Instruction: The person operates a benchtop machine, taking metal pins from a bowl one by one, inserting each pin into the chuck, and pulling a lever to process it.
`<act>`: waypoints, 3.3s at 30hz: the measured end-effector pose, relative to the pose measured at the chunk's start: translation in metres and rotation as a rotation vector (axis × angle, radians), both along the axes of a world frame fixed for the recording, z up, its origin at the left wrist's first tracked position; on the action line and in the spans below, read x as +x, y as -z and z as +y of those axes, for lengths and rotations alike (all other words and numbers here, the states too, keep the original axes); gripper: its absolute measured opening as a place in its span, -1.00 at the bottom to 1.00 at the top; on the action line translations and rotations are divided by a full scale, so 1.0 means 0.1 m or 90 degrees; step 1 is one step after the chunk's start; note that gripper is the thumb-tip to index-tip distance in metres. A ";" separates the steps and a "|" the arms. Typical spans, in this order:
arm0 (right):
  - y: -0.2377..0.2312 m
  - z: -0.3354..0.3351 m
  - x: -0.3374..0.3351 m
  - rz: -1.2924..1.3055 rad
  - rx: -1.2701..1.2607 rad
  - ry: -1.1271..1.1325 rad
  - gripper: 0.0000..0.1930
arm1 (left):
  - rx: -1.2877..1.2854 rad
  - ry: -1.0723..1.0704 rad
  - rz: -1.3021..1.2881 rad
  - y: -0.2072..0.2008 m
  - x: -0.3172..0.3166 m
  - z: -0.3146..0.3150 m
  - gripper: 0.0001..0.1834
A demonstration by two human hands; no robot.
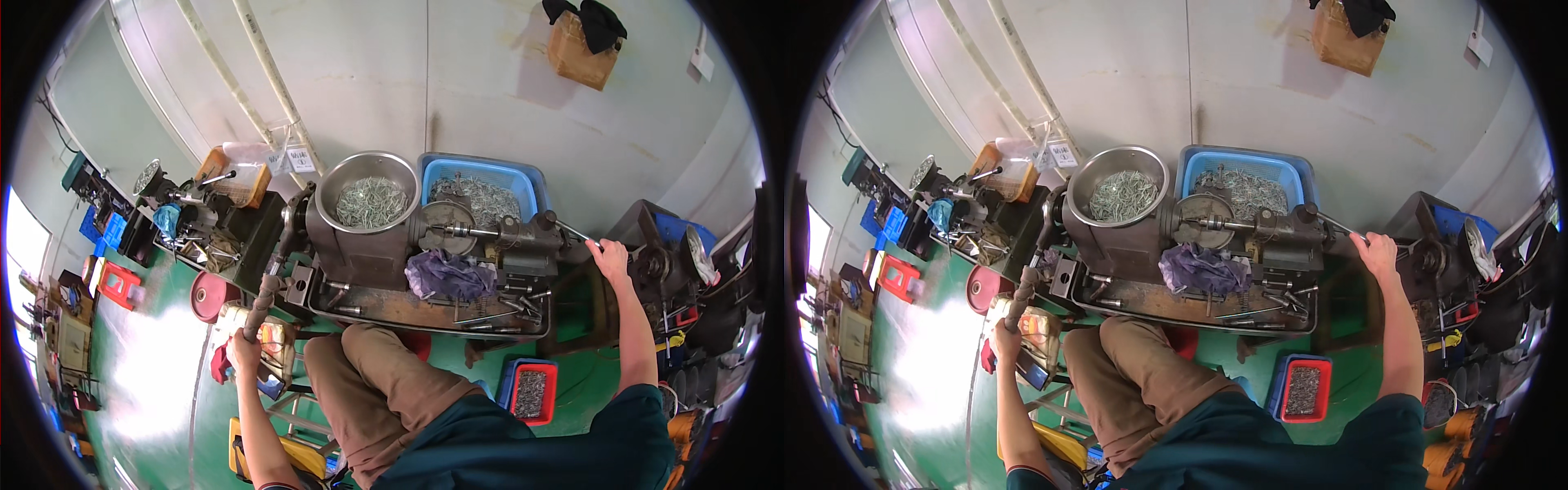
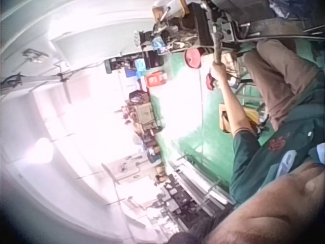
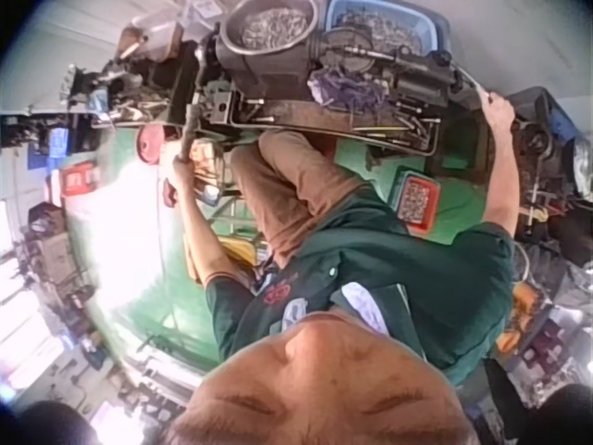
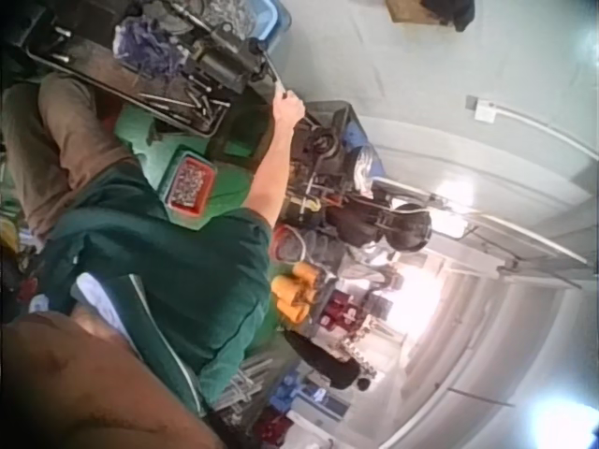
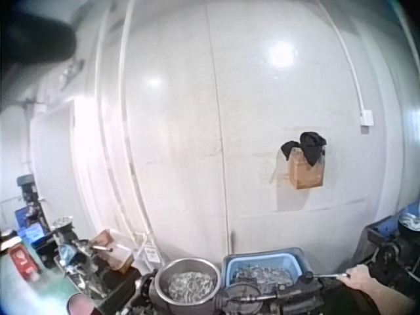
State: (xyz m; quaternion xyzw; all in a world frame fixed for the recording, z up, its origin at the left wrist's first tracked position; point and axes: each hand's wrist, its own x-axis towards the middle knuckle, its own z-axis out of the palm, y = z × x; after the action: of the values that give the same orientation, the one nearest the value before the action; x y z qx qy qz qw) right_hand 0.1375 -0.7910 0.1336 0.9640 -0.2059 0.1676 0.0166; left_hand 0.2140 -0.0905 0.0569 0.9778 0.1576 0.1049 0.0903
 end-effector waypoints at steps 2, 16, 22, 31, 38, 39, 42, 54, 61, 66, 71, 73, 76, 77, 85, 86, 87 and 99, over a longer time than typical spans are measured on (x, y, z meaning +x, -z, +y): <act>0.00 0.02 -0.02 -0.001 0.000 0.002 -0.50 | -0.008 0.007 -0.005 -0.01 -0.01 0.00 -0.85; 0.07 0.08 -0.07 -0.044 -0.050 0.004 -0.50 | 0.035 0.020 -0.038 -0.01 -0.02 -0.02 -0.85; 0.07 0.09 -0.07 -0.041 -0.053 0.013 -0.50 | 0.024 0.024 -0.053 0.01 -0.01 -0.01 -0.87; 0.06 0.11 -0.07 -0.038 -0.062 0.021 -0.49 | 0.017 0.038 -0.040 0.03 0.00 0.01 -0.86; 0.04 0.16 -0.07 -0.024 -0.050 0.042 -0.48 | 0.009 0.047 -0.034 0.06 0.02 0.05 -0.86; 0.04 0.16 -0.07 -0.023 -0.049 0.046 -0.48 | 0.005 0.047 -0.034 0.06 0.02 0.05 -0.86; 0.04 0.17 -0.07 -0.016 -0.046 0.054 -0.47 | -0.001 0.051 -0.041 0.06 0.01 0.05 -0.86; 0.02 0.09 0.03 0.028 -0.008 0.102 -0.60 | -0.036 0.062 -0.084 -0.06 -0.11 -0.04 -0.76; 0.06 0.69 1.08 -0.255 -0.097 -0.095 -0.72 | 0.005 0.021 -0.032 0.04 -0.13 0.04 -0.76; 0.13 1.68 1.74 -0.025 0.220 -0.297 -0.82 | -0.003 -0.001 -0.050 0.05 -0.11 0.04 -0.79; 0.27 2.15 1.99 0.125 0.418 -0.384 -0.83 | -0.018 -0.008 -0.047 0.00 -0.12 -0.03 -0.84; 0.33 2.16 2.03 0.136 0.436 -0.372 -0.82 | -0.010 -0.010 -0.072 0.00 -0.19 -0.13 -0.85; 0.44 2.14 2.06 0.155 0.487 -0.374 -0.81 | -0.009 -0.064 -0.067 0.02 -0.30 -0.35 -0.85; 0.47 2.13 2.07 0.164 0.519 -0.382 -0.81 | -0.021 -0.060 -0.068 0.02 -0.33 -0.41 -0.86; 0.53 2.16 2.07 0.155 0.502 -0.394 -0.82 | -0.035 -0.074 -0.044 0.06 -0.54 -0.88 -0.74; 0.51 2.16 2.06 0.163 0.492 -0.383 -0.82 | -0.055 -0.088 -0.055 0.06 -0.56 -0.93 -0.75; 0.46 2.15 2.06 0.153 0.489 -0.396 -0.82 | -0.068 -0.092 -0.083 0.05 -0.57 -0.96 -0.76; -0.33 2.40 2.25 -0.298 0.090 -0.414 -0.92 | -0.088 -0.126 -0.034 -0.02 -0.56 -1.01 -0.76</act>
State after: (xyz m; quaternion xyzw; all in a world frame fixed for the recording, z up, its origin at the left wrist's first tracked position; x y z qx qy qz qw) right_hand 0.3629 -0.5510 0.1662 0.9133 0.1002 0.3648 -0.1509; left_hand 0.1582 -0.1919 0.0591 0.9456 0.2580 0.1281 0.1510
